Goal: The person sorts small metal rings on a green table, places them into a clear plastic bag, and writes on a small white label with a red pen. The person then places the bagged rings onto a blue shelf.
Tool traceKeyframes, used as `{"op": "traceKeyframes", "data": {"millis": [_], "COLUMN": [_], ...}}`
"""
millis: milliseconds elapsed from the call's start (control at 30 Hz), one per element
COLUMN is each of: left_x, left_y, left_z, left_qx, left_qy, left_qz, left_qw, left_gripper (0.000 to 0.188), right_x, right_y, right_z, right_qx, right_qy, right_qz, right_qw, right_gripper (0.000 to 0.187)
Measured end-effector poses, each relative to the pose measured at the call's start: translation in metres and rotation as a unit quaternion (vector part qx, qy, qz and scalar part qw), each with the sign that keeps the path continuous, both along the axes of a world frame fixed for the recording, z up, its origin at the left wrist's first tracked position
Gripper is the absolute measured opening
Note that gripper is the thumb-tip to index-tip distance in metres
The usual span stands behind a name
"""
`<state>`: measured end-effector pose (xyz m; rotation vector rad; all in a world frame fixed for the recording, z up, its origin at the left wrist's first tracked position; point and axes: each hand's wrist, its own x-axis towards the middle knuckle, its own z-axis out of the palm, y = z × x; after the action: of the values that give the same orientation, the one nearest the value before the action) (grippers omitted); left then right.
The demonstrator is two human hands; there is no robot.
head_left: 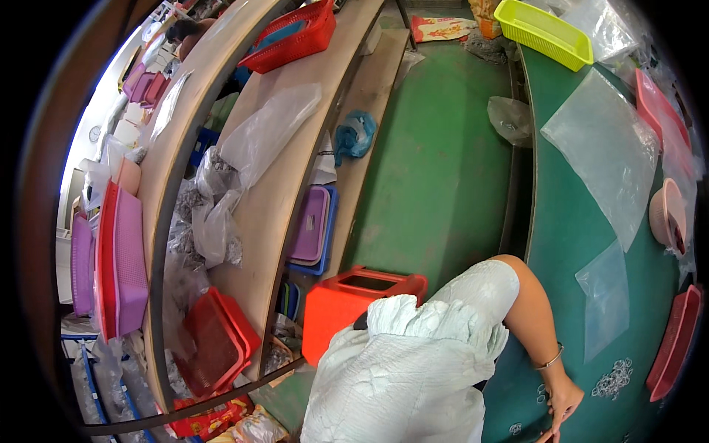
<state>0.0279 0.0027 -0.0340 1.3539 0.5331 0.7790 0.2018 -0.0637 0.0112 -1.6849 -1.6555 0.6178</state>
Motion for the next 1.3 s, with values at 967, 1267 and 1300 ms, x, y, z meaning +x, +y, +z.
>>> {"op": "traceKeyframes", "data": {"millis": [967, 1267, 1300], "left_x": [-0.021, -0.023, -0.023], "left_y": [-0.003, -0.005, -0.005], "left_z": [0.025, 0.027, 0.027], "left_qx": [-0.320, -0.311, -0.311], "left_qy": [-0.258, -0.210, -0.211], "left_qz": [-0.088, -0.083, -0.088], "left_qw": [0.907, 0.923, 0.923], "left_gripper": [0.012, 0.027, 0.028], "right_x": [-0.031, -0.063, -0.069], "right_y": [-0.027, -0.029, -0.033], "right_z": [0.022, 0.011, 0.003], "right_qx": [-0.091, 0.024, 0.057], "right_qy": [-0.131, -0.118, -0.125], "right_qz": [0.307, 0.316, 0.284], "right_qw": [0.938, 0.941, 0.949], "right_gripper": [0.033, 0.024, 0.025]}}
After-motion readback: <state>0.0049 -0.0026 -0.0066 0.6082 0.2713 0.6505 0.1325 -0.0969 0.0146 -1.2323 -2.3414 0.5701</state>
